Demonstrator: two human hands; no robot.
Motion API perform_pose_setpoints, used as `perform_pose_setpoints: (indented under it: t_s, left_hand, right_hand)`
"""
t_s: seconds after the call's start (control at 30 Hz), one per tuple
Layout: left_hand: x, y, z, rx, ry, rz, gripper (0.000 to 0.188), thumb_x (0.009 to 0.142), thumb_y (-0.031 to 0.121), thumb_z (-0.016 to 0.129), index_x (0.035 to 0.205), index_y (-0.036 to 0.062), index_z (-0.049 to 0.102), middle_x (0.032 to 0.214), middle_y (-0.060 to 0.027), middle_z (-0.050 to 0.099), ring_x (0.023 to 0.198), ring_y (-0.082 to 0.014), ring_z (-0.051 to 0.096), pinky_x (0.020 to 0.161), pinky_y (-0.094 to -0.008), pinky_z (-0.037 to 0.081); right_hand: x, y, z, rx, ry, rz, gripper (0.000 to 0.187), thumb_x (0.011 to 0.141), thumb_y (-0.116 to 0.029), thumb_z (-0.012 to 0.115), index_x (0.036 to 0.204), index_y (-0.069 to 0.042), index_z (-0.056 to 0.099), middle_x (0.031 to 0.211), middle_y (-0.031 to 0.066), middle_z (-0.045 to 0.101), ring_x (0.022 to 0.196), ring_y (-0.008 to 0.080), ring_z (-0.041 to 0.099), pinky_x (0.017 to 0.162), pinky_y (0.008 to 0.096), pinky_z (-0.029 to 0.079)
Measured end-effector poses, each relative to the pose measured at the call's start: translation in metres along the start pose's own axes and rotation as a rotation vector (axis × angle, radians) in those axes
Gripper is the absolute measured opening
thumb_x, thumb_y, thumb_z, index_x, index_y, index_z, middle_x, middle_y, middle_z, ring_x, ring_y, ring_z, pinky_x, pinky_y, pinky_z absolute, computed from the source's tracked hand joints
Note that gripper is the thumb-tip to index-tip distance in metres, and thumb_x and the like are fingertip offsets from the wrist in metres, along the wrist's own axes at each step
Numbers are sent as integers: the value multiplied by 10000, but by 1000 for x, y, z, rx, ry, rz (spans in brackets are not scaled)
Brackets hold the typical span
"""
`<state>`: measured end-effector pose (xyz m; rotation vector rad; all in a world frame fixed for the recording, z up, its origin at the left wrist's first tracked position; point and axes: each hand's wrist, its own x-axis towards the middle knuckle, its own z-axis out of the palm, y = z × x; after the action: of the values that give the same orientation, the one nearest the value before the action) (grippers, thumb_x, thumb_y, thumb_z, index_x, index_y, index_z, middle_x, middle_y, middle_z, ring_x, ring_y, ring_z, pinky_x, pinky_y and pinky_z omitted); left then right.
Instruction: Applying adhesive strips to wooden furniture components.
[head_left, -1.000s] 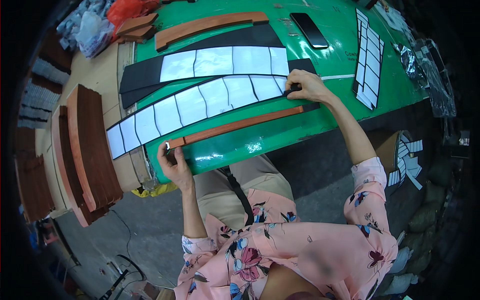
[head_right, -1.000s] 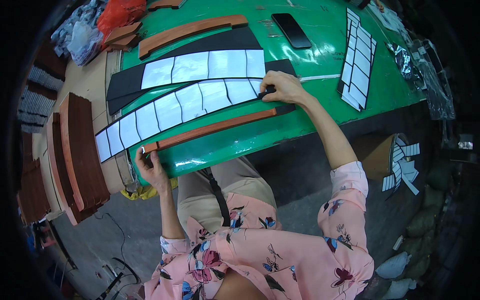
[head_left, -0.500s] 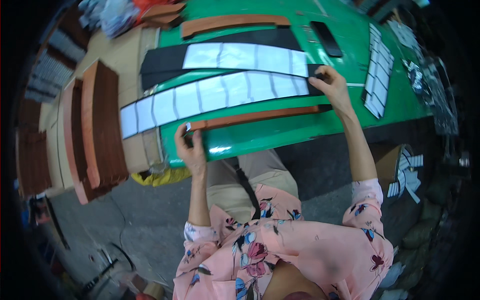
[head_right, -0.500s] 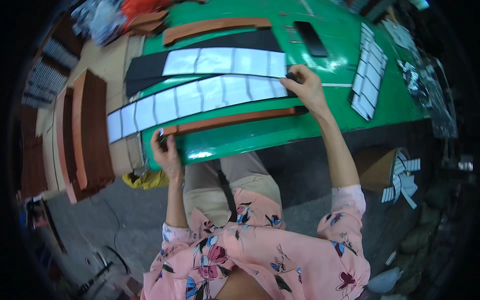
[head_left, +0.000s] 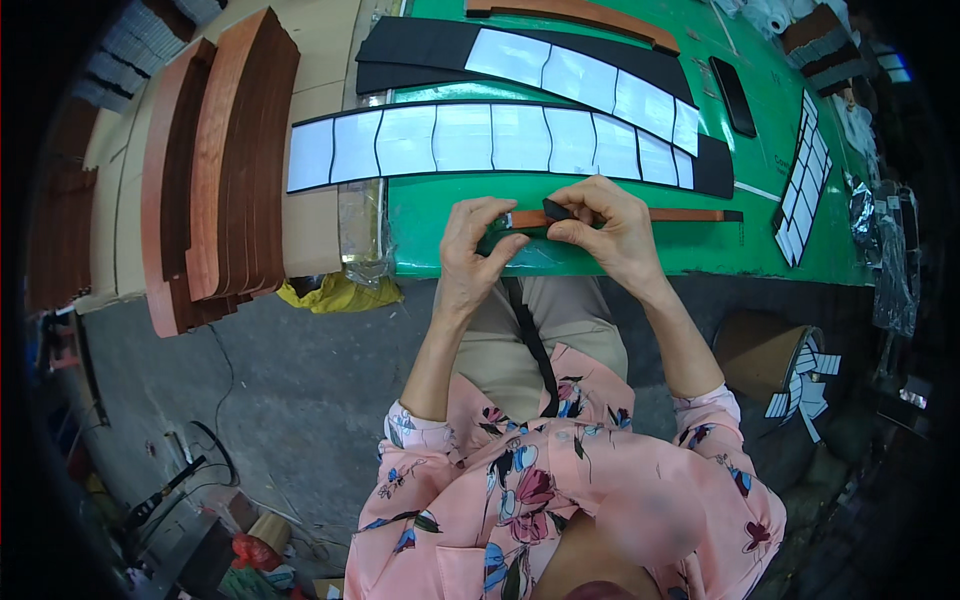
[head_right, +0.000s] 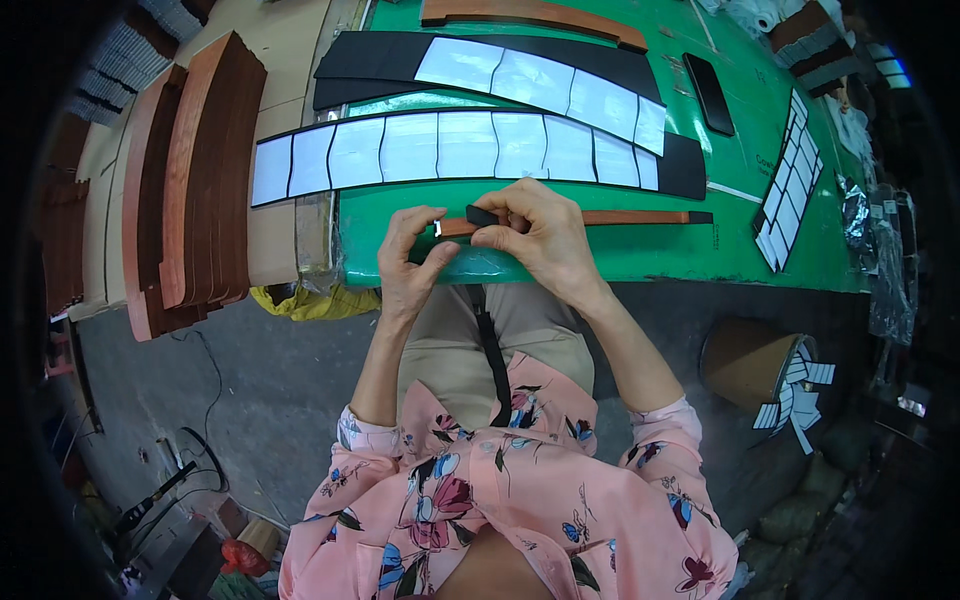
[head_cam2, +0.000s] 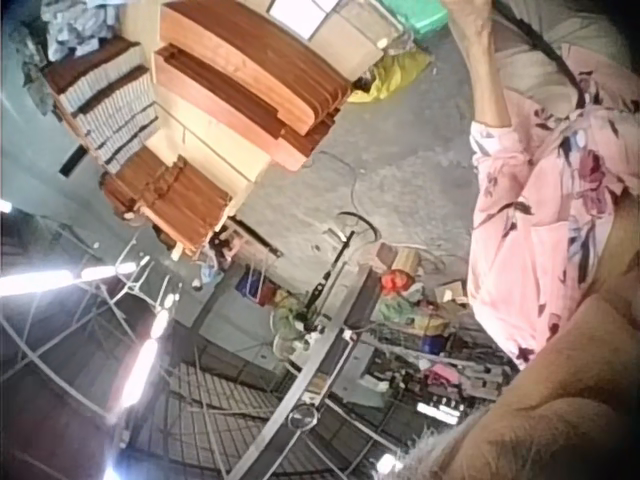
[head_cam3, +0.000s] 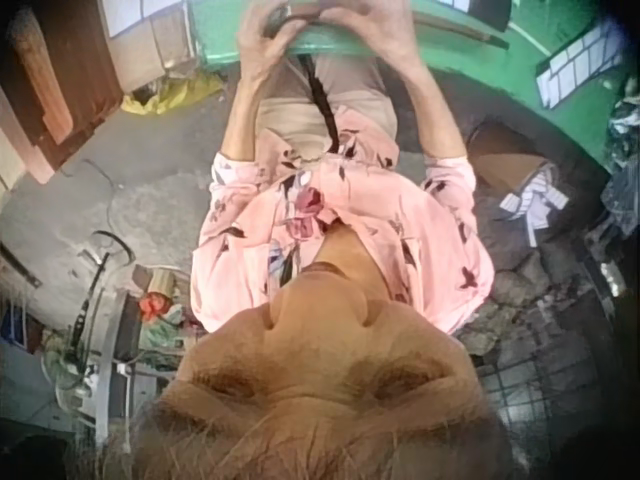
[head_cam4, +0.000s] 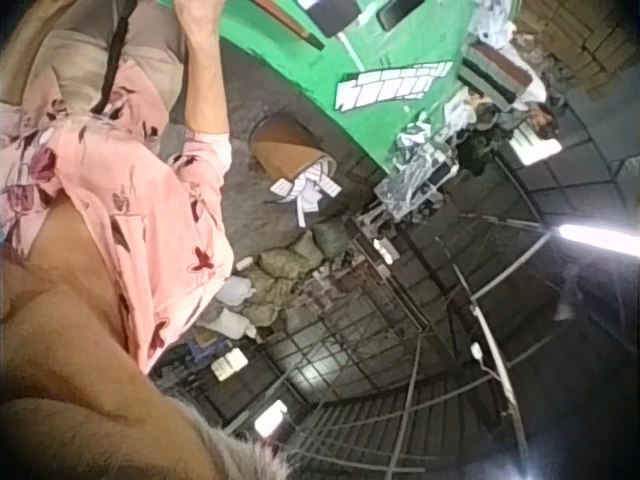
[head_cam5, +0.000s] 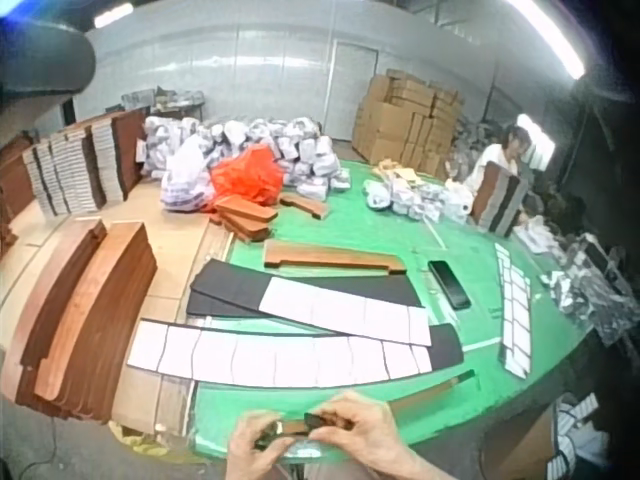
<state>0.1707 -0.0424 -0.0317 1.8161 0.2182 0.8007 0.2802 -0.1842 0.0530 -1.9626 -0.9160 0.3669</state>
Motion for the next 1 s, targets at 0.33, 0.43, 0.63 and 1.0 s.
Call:
perform_pose_setpoints:
  t_s: [0.33,0.43,0.63,1.0]
  left_hand:
    - [5,-2,-5,-201,-34,-88,283,734,99,726,999,34,652,955,-103,621,869,-218,580,736,-301,469]
    - [4,-5,-5,-202,-34,-82,277,731,98,728,991,34,656,952,-100,621,864,-214,581,730,-298,470]
    - [3,-7,-2,-203,-8,-89,280,726,101,733,987,37,656,939,-95,619,851,-211,579,718,-299,471]
    - [1,-8,-2,-209,6,-94,287,720,124,744,985,46,664,916,-86,620,838,-206,579,702,-297,470]
  right_hand:
    - [5,-7,11,69,-20,61,299,647,-127,785,894,-31,648,791,12,562,675,126,499,579,263,423]
    - [5,-7,15,8,-24,12,280,650,-117,782,881,-32,649,818,17,567,686,134,513,596,265,441]
    - [9,-8,19,-84,-27,-13,269,642,-107,782,861,-32,645,827,21,574,690,127,528,584,270,447]
    - [12,-8,17,-104,-24,-66,272,646,-118,780,852,-17,635,793,33,580,632,122,525,543,262,430]
